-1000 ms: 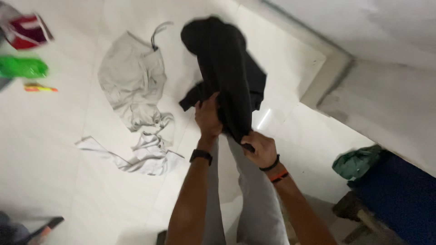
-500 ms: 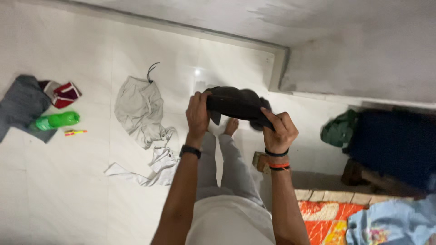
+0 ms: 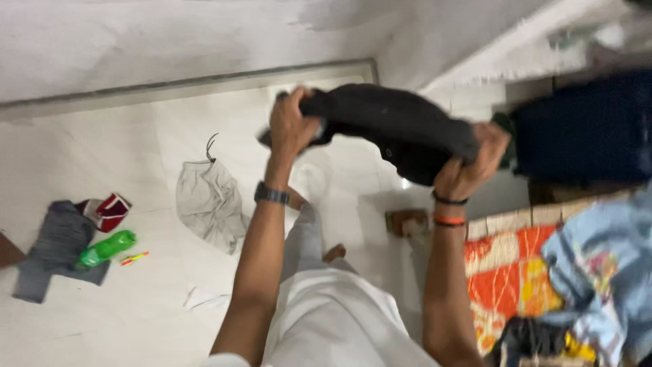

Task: The person picks up various items of clothing from the floor and a bed, unfolding them to identify them and then folding or stacking them.

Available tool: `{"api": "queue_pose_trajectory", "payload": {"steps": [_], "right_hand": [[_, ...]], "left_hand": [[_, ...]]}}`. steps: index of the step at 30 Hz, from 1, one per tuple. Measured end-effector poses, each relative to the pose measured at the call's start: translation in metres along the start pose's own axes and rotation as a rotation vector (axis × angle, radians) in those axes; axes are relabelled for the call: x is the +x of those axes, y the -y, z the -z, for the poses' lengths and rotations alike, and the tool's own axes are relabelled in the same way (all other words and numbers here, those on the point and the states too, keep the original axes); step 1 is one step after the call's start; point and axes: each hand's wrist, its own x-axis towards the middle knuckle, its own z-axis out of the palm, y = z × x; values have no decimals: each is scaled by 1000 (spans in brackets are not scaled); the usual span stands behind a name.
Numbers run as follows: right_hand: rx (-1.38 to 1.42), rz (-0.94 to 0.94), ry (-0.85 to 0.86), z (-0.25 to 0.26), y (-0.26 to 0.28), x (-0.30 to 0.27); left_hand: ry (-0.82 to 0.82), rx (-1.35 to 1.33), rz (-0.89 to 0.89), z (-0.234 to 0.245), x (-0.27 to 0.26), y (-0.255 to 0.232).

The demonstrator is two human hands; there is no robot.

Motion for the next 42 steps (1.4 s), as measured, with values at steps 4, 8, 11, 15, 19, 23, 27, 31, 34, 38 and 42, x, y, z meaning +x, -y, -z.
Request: {"api": "queue_pose_trajectory", "payload": {"steps": [4, 8, 11, 15, 19, 23, 27, 31, 34, 38, 42], "right_hand": [[-122, -37, -38, 78, -3, -12], [-136, -73, -119, 145, 2, -36], [-269, -104, -173, 195, 3, -58], [-259, -205, -149, 256, -17, -68], [-211, -370, -155, 307, -56, -92], [-267, -458, -331, 332, -94, -137], [-276, -587, -627, 323, -113, -187], [217, -706, -748, 249, -111, -229], [604, -826, -721, 204, -103, -259], [985, -1001, -633, 193, -70, -318], [1096, -1042, -713, 197, -49, -348]], "left_hand": [[-63, 62, -254, 32, 6, -98], [-237, 145, -591, 36, 2, -169], [-272, -77, -632, 23, -10, -205], [-104, -340, -654, -11, -38, -248], [35, -522, -787, -36, -61, -301], [144, -593, -1009, -45, -72, -355], [821, -1153, -745, -82, -107, -404], [1331, -1593, -298, -127, -176, -446], [1574, -1750, -2, -140, -210, -468], [1741, -1800, 202, -145, -224, -485], [1916, -1880, 391, -152, -225, -485]]}}
